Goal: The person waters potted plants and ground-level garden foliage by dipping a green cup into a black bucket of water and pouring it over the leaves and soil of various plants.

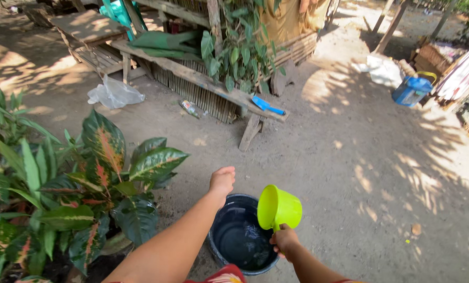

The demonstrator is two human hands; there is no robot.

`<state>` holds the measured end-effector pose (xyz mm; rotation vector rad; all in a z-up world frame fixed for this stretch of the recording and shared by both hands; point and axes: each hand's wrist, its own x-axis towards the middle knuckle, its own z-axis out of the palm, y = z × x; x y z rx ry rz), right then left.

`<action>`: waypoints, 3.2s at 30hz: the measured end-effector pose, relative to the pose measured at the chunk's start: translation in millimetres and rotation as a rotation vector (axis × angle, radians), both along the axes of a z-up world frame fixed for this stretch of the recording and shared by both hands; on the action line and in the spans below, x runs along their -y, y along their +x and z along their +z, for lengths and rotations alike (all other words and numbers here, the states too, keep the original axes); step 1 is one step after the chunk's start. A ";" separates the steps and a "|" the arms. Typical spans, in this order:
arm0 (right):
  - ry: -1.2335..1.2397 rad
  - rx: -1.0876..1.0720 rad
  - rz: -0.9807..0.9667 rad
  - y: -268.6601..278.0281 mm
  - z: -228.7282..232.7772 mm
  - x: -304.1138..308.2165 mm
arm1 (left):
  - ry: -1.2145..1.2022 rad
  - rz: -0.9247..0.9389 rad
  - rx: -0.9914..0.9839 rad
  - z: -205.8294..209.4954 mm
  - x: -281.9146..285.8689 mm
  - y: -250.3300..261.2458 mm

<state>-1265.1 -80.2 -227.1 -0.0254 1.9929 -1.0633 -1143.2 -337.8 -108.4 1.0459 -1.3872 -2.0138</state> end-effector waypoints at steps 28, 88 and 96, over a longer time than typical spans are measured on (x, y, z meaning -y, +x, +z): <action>0.522 -0.458 0.592 1.8 -261.8 60.0 | 0.008 0.019 0.044 -339.1 9.2 -40.8; -0.473 0.335 1.262 570.3 219.9 97.7 | -0.025 1.904 0.187 147.6 -311.9 632.8; -0.480 0.429 1.455 732.8 216.6 -21.2 | -0.020 2.091 0.169 130.2 -462.9 761.8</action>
